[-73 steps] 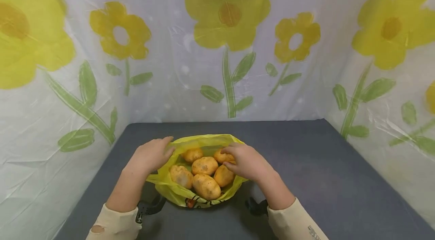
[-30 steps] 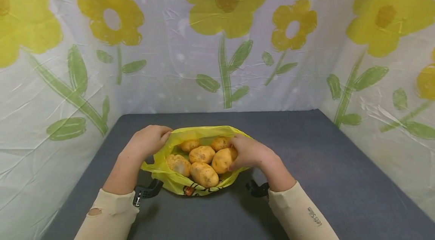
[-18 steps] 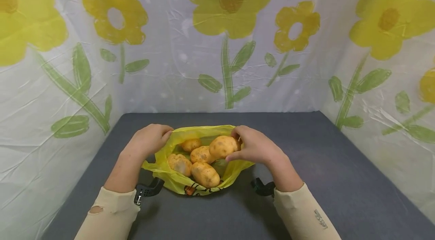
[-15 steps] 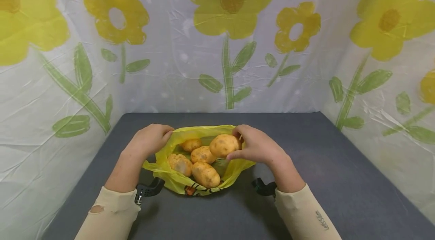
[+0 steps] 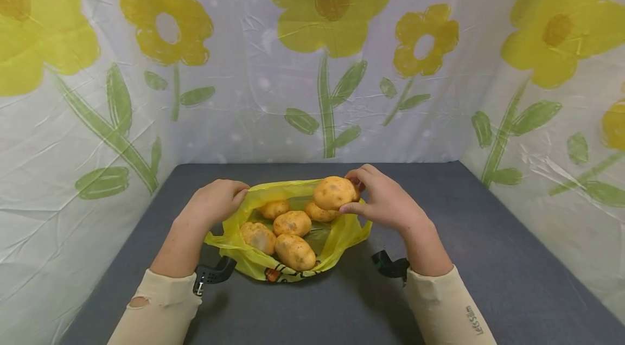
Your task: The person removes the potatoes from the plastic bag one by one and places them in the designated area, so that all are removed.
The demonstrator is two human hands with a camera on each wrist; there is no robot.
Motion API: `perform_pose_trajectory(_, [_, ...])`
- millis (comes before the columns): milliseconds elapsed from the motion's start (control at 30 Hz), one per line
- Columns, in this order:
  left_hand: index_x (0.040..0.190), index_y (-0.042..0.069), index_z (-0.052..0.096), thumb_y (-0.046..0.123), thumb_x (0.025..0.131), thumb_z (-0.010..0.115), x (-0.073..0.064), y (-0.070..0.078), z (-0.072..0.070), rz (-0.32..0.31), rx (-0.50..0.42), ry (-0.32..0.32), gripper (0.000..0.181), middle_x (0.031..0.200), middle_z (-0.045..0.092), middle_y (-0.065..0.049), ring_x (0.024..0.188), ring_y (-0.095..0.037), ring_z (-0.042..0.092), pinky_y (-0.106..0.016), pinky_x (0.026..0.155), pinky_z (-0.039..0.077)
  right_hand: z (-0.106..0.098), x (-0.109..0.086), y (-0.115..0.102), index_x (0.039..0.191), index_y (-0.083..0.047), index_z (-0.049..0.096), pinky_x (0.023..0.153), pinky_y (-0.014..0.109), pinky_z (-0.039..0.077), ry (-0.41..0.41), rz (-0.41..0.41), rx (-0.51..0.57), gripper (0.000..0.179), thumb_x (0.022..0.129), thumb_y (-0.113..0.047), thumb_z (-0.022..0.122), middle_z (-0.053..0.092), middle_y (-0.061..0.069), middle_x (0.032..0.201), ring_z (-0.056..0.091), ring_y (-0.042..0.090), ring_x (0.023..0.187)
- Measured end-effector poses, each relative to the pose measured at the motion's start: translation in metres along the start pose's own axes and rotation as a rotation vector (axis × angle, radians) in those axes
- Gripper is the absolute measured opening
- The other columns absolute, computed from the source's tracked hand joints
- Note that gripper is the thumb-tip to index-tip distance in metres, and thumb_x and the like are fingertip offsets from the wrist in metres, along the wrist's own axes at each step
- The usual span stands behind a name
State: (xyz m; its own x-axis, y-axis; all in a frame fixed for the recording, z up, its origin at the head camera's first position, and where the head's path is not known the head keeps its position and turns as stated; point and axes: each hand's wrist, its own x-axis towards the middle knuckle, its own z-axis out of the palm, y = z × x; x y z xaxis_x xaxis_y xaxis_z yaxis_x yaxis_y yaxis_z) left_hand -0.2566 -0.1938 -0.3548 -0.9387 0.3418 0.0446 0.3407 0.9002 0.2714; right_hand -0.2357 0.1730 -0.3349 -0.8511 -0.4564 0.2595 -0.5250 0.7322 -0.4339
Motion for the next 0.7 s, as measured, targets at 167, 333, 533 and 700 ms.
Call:
perform_pose_trajectory(167, [0.138, 0.002, 0.064, 0.018, 0.110, 0.048, 0.000, 0.000, 0.001, -0.004, -0.003, -0.005, 0.035, 0.135, 0.063, -0.020, 0.122, -0.041, 0.059, -0.059, 0.100, 0.046, -0.006, -0.002, 0.005, 0.129, -0.010, 0.063, 0.087, 0.042, 0.050, 0.031, 0.014, 0.001, 0.056, 0.085, -0.037, 0.085, 0.056, 0.002, 0.116, 0.057, 0.021, 0.101])
perform_pose_trajectory(333, [0.138, 0.003, 0.064, 0.018, 0.110, 0.048, 0.002, -0.002, 0.003, -0.003, -0.005, -0.015, 0.035, 0.135, 0.063, -0.020, 0.122, -0.041, 0.059, -0.058, 0.100, 0.046, -0.011, -0.004, 0.011, 0.132, -0.009, 0.061, 0.088, 0.044, 0.050, 0.047, 0.045, 0.004, 0.057, 0.087, -0.035, 0.084, 0.056, 0.005, 0.120, 0.057, 0.022, 0.103])
perform_pose_trajectory(533, [0.136, 0.004, 0.065, 0.018, 0.110, 0.048, 0.003, -0.004, 0.005, -0.004, -0.001, -0.005, 0.034, 0.134, 0.064, -0.019, 0.122, -0.041, 0.060, -0.058, 0.100, 0.046, -0.017, -0.006, 0.022, 0.138, -0.005, 0.056, 0.089, 0.047, 0.049, 0.052, 0.119, 0.018, 0.059, 0.090, -0.029, 0.082, 0.053, 0.011, 0.130, 0.057, 0.029, 0.106])
perform_pose_trajectory(700, [0.136, 0.003, 0.065, 0.018, 0.110, 0.048, 0.005, -0.005, 0.005, -0.005, 0.000, -0.007, 0.035, 0.134, 0.064, -0.019, 0.122, -0.041, 0.059, -0.059, 0.100, 0.046, -0.022, -0.008, 0.036, 0.144, -0.002, 0.052, 0.091, 0.050, 0.048, 0.057, 0.170, 0.028, 0.064, 0.092, -0.024, 0.081, 0.051, 0.014, 0.135, 0.056, 0.031, 0.108])
